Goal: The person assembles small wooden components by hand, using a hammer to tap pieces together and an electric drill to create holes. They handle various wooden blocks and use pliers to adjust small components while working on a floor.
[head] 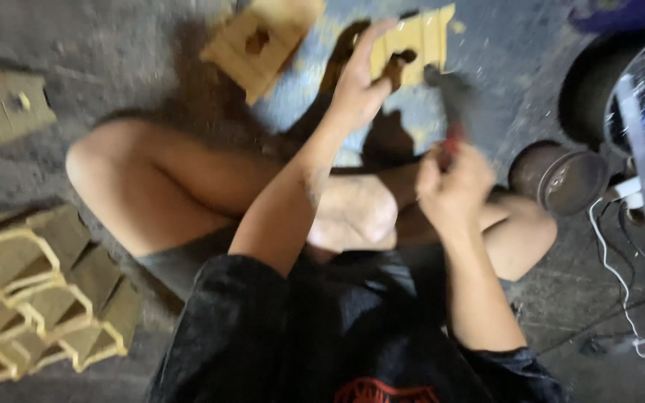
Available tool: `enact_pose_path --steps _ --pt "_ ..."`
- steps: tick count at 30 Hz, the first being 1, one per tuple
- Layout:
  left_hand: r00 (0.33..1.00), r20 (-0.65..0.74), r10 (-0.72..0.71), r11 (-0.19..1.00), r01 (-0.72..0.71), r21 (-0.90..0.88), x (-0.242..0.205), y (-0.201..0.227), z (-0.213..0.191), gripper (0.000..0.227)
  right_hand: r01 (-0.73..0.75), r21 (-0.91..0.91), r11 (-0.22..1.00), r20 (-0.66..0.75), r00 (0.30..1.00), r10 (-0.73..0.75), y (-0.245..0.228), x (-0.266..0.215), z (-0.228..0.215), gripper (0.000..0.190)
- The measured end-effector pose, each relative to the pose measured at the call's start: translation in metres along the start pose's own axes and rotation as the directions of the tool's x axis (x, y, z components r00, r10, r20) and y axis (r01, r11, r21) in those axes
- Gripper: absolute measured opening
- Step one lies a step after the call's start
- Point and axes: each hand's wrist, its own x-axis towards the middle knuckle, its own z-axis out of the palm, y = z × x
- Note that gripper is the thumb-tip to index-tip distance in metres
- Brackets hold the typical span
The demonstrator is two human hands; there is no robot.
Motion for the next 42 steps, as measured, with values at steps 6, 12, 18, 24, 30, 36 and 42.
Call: enact_pose_path --steps 6,12,18,24,30,36,42 --pt "1.0 -0.029 -0.011 0.998 0.013 0.059 0.008 -0.006 -0.002 0.057 0.053 0.051 0.997 -0.03 0.998 -0.052 0.004 0.005 -0.001 0.049" --pt "0.999 -0.034 0.027 1.0 -0.027 0.006 -0.008 -0.015 -0.001 0.082 -0.03 0.106 0.994 0.096 0.995 0.02 0.001 0.003 0.003 0.023" --pt "0.995 0.045 -0.092 0.993 0.088 0.082 -0.014 0.014 -0.007 0.077 -0.009 0.138 0.99 0.145 0.989 -0.011 0.005 0.001 0.011 0.044" --pt "0.998 0.013 0.055 0.998 -0.055 -0.03 0.007 -0.036 -0.008 0.086 -0.005 0.154 0.988 0.197 0.98 -0.026 0.006 0.024 0.013 0.051" --pt "0.996 0.059 0.065 0.998 -0.064 -0.03 0.008 -0.01 -0.012 0.082 -0.048 0.122 0.991 0.182 0.983 0.025 0.01 0.021 0.025 0.053" --pt "0.998 0.051 0.03 0.998 -0.027 -0.062 0.013 -0.008 -0.009 0.08 0.138 -0.1 0.985 0.051 0.99 -0.134 0.045 0.0 0.066 0.037" --pt "0.995 -0.031 -0.097 0.986 0.091 -0.137 0.008 -0.027 -0.008 0.09 -0.532 0.3 0.792 0.132 0.846 0.517 -0.011 0.028 -0.041 0.065"
